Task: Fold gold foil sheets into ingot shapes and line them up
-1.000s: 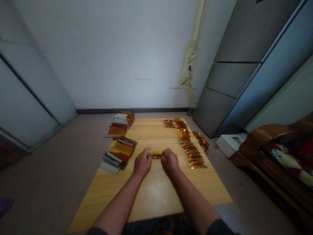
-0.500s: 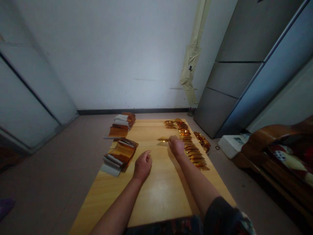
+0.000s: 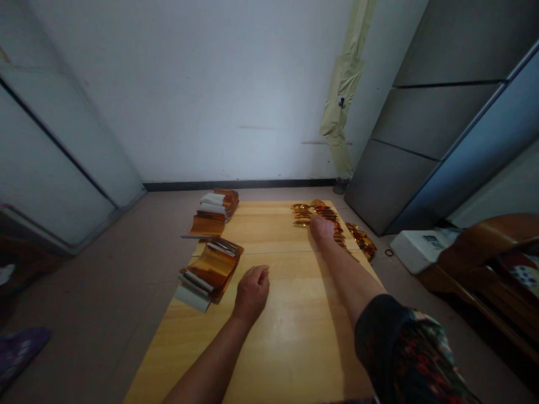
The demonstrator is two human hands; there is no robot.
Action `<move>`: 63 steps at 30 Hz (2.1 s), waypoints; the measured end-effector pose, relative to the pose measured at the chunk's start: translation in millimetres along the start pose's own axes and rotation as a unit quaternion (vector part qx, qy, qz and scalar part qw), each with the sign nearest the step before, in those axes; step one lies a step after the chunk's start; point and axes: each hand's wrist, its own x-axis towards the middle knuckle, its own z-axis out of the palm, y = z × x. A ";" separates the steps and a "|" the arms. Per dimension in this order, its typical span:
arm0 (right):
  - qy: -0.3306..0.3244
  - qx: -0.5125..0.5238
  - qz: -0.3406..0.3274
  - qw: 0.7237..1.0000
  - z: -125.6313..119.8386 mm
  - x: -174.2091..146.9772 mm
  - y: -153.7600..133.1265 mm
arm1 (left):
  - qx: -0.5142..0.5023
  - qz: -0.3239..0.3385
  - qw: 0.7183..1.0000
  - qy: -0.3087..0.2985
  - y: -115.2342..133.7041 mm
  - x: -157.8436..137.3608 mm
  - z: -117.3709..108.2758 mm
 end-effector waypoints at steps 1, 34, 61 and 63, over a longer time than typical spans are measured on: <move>0.004 -0.004 0.002 1.000 0.7 3.7 0.4 | 0.000 0.001 1.000 0.000 0.7 -0.4 -0.7; 0.046 0.016 -0.002 0.999 -5.5 15.3 -6.6 | -0.016 -0.001 1.000 -0.002 1.9 -2.0 -1.7; 0.143 0.437 -0.078 0.884 45.6 -139.8 -78.5 | 0.376 -0.229 0.890 -0.115 2.3 62.4 -100.3; 0.144 0.447 -0.068 0.880 45.0 -139.0 -79.5 | 0.378 -0.245 0.882 -0.141 -0.1 61.3 -98.8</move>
